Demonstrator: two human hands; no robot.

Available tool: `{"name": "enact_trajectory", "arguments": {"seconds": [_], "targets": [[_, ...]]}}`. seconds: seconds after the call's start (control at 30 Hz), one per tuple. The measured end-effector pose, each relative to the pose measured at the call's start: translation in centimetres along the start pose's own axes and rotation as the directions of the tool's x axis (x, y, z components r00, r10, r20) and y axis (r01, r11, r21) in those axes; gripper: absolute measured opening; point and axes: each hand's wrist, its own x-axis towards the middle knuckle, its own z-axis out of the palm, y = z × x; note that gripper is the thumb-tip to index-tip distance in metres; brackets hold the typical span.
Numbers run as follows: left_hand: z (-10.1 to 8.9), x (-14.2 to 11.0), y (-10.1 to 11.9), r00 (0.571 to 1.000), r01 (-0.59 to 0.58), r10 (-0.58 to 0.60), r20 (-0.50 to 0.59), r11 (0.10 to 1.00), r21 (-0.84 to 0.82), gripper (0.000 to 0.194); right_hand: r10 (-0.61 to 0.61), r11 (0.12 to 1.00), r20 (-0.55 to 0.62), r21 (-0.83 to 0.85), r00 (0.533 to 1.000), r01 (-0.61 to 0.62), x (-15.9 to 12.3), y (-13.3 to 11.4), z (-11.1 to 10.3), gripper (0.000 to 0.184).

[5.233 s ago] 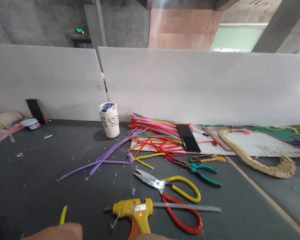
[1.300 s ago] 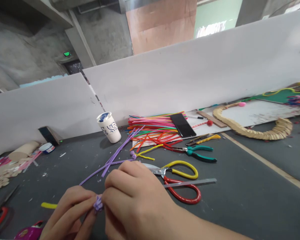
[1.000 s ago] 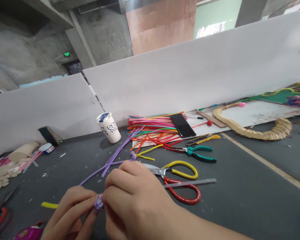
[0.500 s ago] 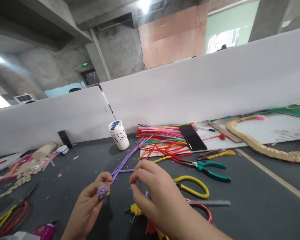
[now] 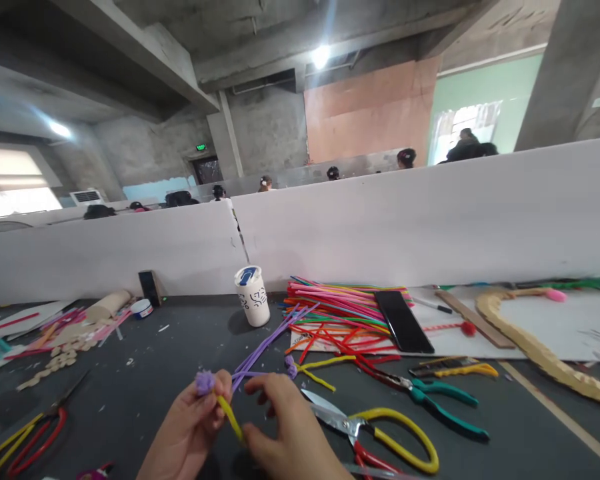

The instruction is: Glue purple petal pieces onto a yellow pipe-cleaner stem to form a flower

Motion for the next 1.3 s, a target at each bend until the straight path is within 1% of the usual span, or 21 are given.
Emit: {"name": "enact_trajectory", "arguments": {"seconds": [0.1,0.17,0.23,0.3,0.4,0.5,0.53,0.57,0.63,0.7,0.8,0.9,1.0,1.13,1.3], "targets": [[0.8,0.0,0.6,0.999,0.011,-0.01,-0.035,1.0,0.027,0.022,0.023,0.999,0.078,0.039,0.997,-0.026,0.4,-0.4,1.4,0.031],[1.2,0.0,0.7,0.997,-0.01,0.014,-0.072,0.998,0.054,0.02,0.073,0.996,0.141,0.04,0.987,-0.079,-0.1,-0.5,2.1,0.027],[1.6,0.0,0.6,0.995,-0.041,0.05,-0.084,0.994,0.101,0.018,0.114,0.993,0.169,-0.005,0.979,-0.114,-1.2,-0.5,2.3,0.023],[1.7,-0.1,0.4,0.995,-0.065,0.077,-0.068,0.985,0.161,0.018,0.141,0.987,0.147,-0.096,0.979,-0.128,-2.5,-0.4,1.5,0.02],[1.4,-0.1,0.4,0.995,-0.069,0.083,-0.053,0.971,0.231,0.022,0.185,0.937,0.027,-0.307,0.982,-0.168,-4.5,0.0,-1.0,0.019],[0.3,-0.3,0.7,0.994,-0.053,0.077,-0.078,0.962,0.268,0.025,0.278,0.813,-0.067,-0.515,0.958,-0.272,-6.4,0.8,-3.5,0.015],[-0.2,-0.4,0.8,0.993,-0.038,0.066,-0.094,0.96,0.277,0.027,0.326,0.767,-0.069,-0.564,0.943,-0.306,-7.0,1.1,-4.0,0.011],[-0.7,-0.6,0.8,0.993,-0.017,0.05,-0.108,0.958,0.287,0.029,0.372,0.723,-0.067,-0.605,0.926,-0.334,-7.5,1.4,-4.1,0.013],[-1.4,-1.0,0.8,0.99,0.021,0.022,-0.136,0.953,0.301,0.032,0.459,0.652,-0.037,-0.664,0.887,-0.366,-8.5,1.8,-3.6,0.022],[-1.9,-1.6,0.8,0.988,0.052,-0.004,-0.152,0.948,0.315,0.033,0.513,0.605,-0.014,-0.703,0.858,-0.373,-9.2,1.8,-2.4,0.024],[-2.1,-2.5,0.6,0.988,0.075,-0.024,-0.154,0.941,0.33,0.034,0.541,0.542,-0.052,-0.741,0.839,-0.396,-9.5,1.4,-0.7,0.026],[-2.3,-2.9,0.4,0.99,0.084,-0.039,-0.137,0.939,0.335,0.035,0.563,0.507,-0.083,-0.751,0.823,-0.423,-9.2,1.0,0.0,0.025],[-2.6,-2.5,0.0,0.991,0.084,-0.047,-0.126,0.946,0.314,0.037,0.588,0.49,-0.088,-0.752,0.804,-0.441,-8.7,0.8,0.4,0.027],[-2.6,-1.9,-0.5,0.992,0.092,-0.064,-0.105,0.954,0.286,0.037,0.627,0.496,-0.026,-0.757,0.778,-0.425,-7.5,0.4,1.7,0.028],[-1.6,-2.0,-0.5,0.99,0.107,-0.081,-0.119,0.967,0.233,0.039,0.615,0.554,0.071,-0.748,0.785,-0.366,-5.6,-0.4,3.8,0.031]]}}
